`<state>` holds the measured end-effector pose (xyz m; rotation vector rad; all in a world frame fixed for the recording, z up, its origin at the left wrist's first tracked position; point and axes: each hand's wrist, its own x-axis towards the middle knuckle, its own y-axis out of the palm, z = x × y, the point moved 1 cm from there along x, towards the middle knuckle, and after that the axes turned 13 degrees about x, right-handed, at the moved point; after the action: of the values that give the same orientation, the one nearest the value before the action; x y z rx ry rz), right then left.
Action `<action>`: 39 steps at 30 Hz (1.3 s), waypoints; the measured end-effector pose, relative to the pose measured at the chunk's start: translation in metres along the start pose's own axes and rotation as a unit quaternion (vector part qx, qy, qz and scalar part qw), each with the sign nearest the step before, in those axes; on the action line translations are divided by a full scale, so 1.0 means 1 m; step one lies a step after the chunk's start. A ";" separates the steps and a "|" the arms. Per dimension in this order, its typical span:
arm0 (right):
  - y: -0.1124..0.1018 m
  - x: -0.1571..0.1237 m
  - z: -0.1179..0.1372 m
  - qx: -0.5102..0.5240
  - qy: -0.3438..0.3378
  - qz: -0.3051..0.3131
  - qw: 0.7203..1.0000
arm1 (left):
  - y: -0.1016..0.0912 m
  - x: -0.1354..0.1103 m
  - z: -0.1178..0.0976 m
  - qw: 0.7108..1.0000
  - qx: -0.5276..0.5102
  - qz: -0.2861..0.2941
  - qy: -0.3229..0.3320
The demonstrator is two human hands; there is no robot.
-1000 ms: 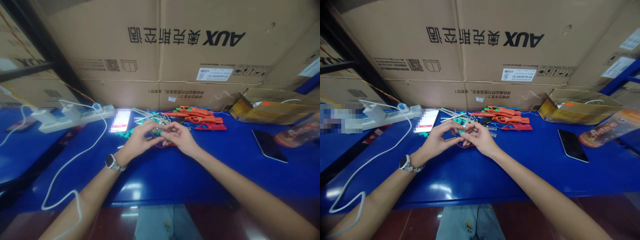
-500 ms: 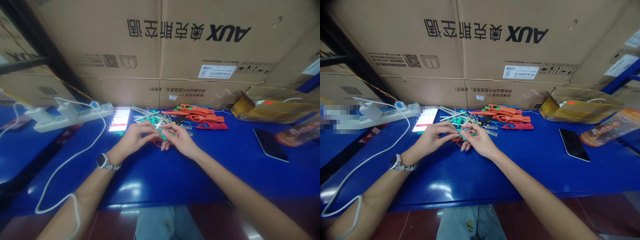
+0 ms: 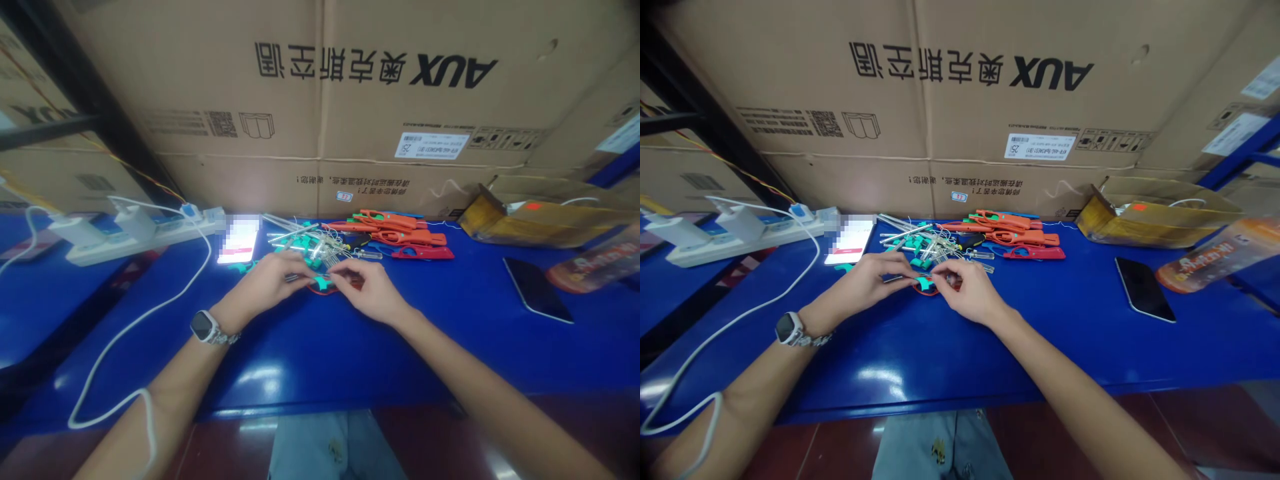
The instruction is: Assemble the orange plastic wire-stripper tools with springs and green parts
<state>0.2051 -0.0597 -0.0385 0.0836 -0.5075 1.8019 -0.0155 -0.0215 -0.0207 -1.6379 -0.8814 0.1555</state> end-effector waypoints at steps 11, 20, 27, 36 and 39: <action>-0.014 0.002 -0.001 -0.232 -0.044 0.125 0.964 | 0.009 -0.001 0.006 1.000 0.018 0.009 -0.015; -0.015 0.009 -0.009 -0.201 -0.040 0.137 0.969 | 0.022 0.000 0.015 0.999 -0.024 -0.010 -0.036; -0.015 0.004 -0.009 -0.177 -0.046 0.130 0.974 | 0.019 0.001 0.012 0.999 -0.025 0.012 -0.038; -0.012 0.016 -0.002 -0.153 0.054 0.160 0.974 | 0.016 0.001 0.006 0.998 -0.017 0.016 -0.060; -0.011 0.018 -0.006 -0.076 0.114 0.155 0.978 | 0.018 0.001 0.009 0.997 -0.026 0.023 -0.067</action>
<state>0.2113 -0.0389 -0.0349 -0.3209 -0.5131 2.0371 -0.0118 -0.0138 -0.0388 -1.7115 -0.9563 0.2794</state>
